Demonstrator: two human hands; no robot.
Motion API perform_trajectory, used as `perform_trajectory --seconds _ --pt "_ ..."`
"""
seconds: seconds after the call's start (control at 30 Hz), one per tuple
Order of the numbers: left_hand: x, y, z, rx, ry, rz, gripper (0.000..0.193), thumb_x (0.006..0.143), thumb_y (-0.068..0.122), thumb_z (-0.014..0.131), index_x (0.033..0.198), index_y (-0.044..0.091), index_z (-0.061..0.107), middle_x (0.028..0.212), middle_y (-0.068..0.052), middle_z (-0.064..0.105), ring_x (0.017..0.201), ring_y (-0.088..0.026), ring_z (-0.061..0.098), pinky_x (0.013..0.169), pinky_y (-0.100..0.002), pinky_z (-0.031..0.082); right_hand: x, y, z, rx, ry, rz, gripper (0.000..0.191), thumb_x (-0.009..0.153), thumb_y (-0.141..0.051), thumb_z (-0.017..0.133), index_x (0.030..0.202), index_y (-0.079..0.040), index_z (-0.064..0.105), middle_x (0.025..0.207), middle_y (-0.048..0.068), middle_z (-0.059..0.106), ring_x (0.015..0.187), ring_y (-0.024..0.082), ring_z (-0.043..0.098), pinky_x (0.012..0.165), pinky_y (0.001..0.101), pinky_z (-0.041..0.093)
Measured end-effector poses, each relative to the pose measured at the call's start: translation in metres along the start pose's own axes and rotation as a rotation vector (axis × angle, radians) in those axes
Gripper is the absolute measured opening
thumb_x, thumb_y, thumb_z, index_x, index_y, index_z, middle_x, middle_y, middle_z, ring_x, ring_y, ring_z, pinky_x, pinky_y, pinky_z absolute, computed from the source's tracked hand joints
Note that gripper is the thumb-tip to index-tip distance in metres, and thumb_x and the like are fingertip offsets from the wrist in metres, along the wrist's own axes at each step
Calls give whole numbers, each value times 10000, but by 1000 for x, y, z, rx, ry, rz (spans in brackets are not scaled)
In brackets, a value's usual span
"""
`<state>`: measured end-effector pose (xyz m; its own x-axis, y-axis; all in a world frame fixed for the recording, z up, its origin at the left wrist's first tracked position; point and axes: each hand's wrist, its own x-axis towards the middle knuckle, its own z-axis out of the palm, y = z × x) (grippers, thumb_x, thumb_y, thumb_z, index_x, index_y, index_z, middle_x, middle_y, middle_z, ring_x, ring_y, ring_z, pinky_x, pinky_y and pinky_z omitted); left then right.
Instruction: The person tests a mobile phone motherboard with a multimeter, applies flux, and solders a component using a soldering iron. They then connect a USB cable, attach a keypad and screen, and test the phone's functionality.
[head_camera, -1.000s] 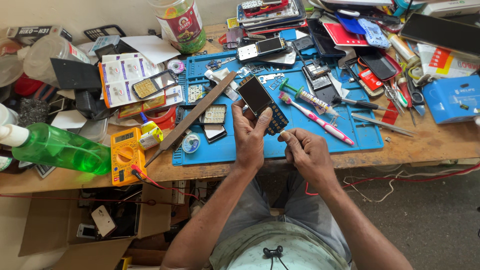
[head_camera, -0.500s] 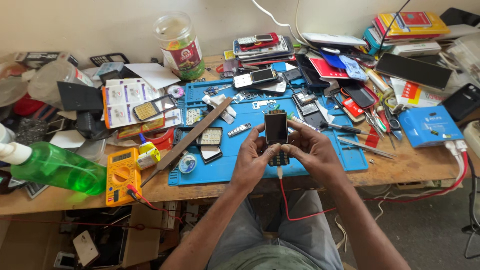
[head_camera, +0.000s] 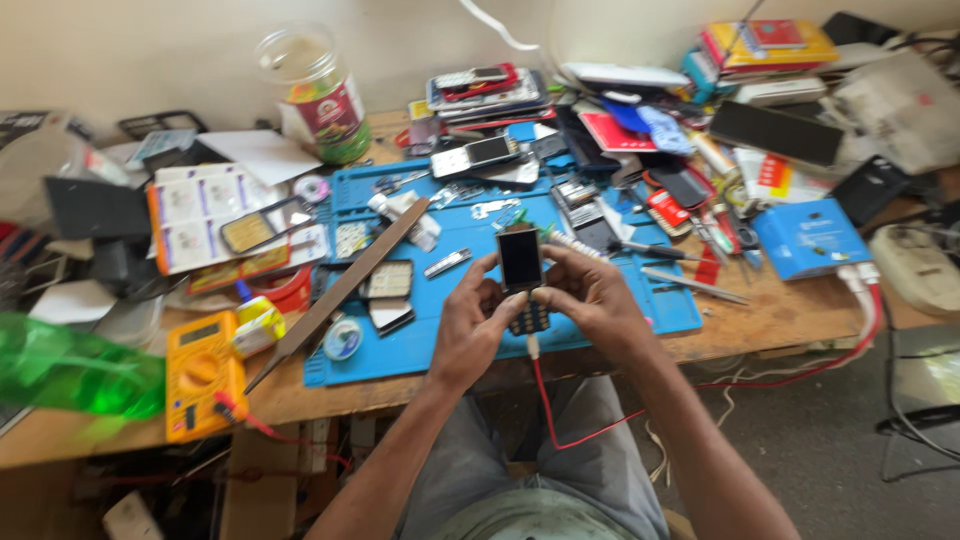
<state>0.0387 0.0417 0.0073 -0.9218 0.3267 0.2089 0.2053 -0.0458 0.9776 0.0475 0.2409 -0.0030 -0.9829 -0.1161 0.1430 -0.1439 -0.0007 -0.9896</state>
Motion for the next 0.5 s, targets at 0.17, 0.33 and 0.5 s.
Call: perform_trajectory --seconds 0.17,0.33,0.5 --pt "-1 -3 1 24 31 -13 523 949 100 694 1443 11 548 754 -4 654 674 -47 569 602 -225 450 -6 -4 8 13 -30 40 642 935 -14 691 1534 -10 457 1015 35 702 923 87 656 816 250 553" --pt "-2 -2 -1 -15 42 -11 512 956 132 692 1434 14 550 736 4 639 657 -46 565 590 -233 448 -14 -3 17 -29 -12 20 793 903 -15 711 1601 -80 338 1045 52 665 926 95 655 843 260 563" --pt "-3 0 -3 78 54 -15 496 954 140 683 1412 -2 555 724 1 644 640 -49 558 557 -252 439 -14 7 19 42 12 30 734 918 -7 703 1583 -60 398 1066 52 677 962 97 661 870 264 558"
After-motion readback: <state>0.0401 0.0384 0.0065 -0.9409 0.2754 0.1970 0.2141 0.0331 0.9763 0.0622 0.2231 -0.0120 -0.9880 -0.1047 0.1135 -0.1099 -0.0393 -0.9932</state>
